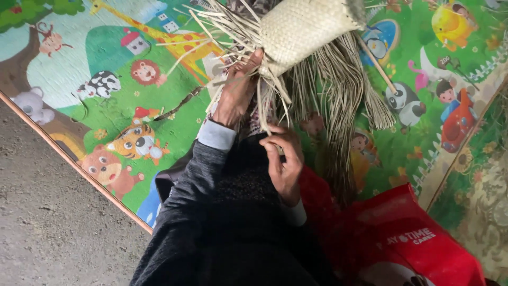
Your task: Weaving thin strips of plant material into a structured mat or basket by hand.
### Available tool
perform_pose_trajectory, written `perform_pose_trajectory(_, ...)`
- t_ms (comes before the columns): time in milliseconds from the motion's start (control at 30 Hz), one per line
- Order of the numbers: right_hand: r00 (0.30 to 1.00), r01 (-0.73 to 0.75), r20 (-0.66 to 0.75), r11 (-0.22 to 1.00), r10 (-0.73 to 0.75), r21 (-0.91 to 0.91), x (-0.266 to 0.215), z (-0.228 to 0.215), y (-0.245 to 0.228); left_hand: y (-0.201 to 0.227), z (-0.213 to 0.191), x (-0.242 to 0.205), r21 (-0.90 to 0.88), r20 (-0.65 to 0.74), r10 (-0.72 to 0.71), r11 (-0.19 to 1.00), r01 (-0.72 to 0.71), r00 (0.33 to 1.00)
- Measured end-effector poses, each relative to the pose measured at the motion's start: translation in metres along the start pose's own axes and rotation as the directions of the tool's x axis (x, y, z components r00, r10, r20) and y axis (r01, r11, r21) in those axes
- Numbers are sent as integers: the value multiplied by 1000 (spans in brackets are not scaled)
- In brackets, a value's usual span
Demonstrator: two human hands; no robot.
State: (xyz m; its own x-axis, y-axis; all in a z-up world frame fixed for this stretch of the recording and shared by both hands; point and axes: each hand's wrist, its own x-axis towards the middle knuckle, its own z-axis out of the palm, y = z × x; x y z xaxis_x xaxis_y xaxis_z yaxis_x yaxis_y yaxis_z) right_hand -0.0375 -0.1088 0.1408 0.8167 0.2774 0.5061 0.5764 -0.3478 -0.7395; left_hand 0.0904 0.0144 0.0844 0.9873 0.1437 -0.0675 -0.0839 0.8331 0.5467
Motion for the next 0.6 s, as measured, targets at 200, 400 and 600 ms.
perform_pose_trajectory(200, 952, 4, -305, 998, 14, 60, -4, -22, 27, -26, -47, 28, -267, 113, -109, 954, 136, 988)
perform_pose_trajectory(400, 912, 88, -401, 996, -86, -13, -5, -32, 41, -15, -62, 39, -218, 68, -168, 959, 179, 983)
perform_pose_trajectory(600, 920, 30, -391, 1000, -27, 4, -11, -28, 59, 27, -33, 22, -116, -44, -11, 993, 6, 999)
